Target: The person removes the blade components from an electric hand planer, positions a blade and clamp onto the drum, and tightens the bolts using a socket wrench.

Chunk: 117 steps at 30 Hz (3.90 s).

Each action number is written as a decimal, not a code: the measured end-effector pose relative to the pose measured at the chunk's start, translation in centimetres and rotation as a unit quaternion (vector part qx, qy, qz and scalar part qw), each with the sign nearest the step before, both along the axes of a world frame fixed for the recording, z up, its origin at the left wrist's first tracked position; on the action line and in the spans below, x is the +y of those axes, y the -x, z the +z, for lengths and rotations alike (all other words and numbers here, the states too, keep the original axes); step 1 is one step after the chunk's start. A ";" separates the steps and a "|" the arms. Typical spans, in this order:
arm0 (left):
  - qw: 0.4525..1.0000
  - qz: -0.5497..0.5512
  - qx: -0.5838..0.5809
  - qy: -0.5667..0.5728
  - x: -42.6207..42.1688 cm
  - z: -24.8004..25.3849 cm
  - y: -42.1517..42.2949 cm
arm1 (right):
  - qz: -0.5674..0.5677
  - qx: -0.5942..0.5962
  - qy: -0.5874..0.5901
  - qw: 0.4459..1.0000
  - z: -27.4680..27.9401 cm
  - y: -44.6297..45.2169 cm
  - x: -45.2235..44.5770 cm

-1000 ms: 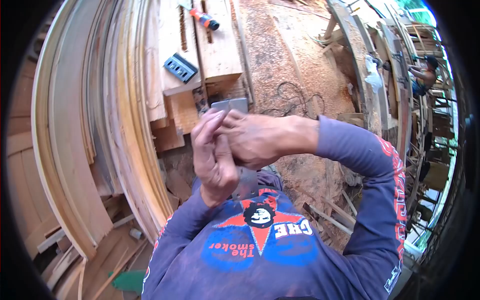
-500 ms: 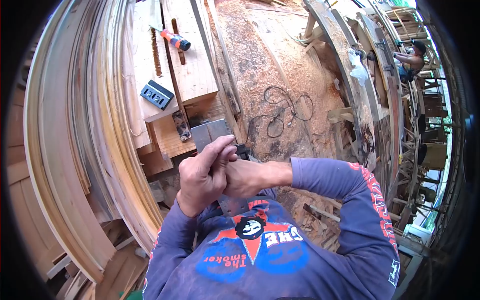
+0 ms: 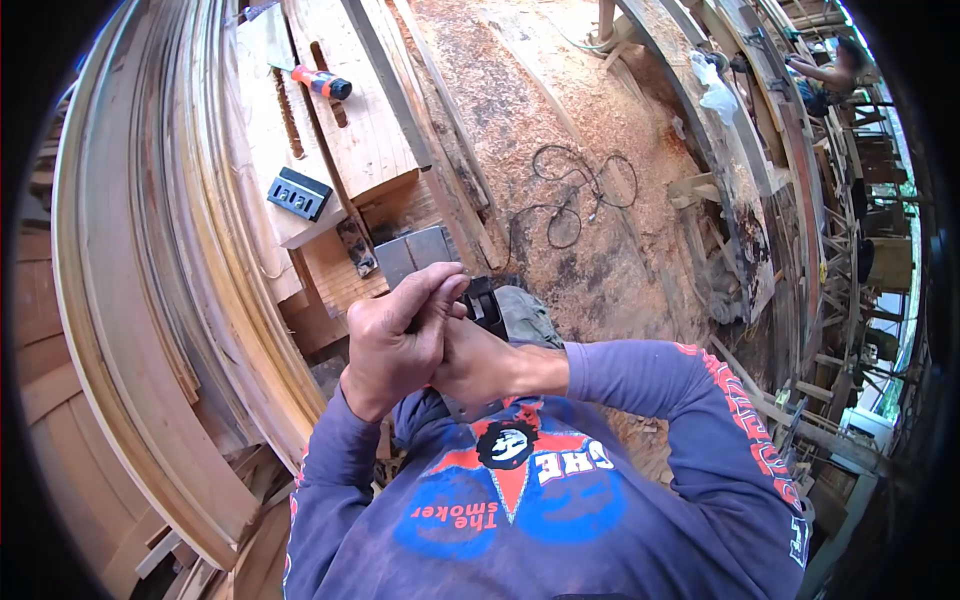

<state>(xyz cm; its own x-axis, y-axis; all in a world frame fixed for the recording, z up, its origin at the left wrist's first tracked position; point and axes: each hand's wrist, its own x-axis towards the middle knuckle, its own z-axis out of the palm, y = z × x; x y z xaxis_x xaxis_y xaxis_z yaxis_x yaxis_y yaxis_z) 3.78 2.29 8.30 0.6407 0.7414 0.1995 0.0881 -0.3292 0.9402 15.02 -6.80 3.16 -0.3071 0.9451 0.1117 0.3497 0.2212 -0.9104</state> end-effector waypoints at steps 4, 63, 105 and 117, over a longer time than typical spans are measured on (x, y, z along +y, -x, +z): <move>1.000 -0.011 0.001 -0.002 -0.1 -0.1 0.0 | -0.060 0.042 0.045 0.996 0.3 0.6 -0.3; 0.955 0.204 -0.036 0.210 -8.0 -10.4 4.5 | 0.257 -0.429 -0.277 0.821 9.7 -4.8 2.7; 0.960 0.229 0.149 0.058 -10.2 -8.5 3.1 | 0.350 -0.470 -0.186 0.788 5.0 -5.8 4.6; 0.946 0.180 0.032 -0.268 -11.6 -7.4 4.9 | 0.090 -0.505 -0.270 0.815 2.2 -3.9 0.9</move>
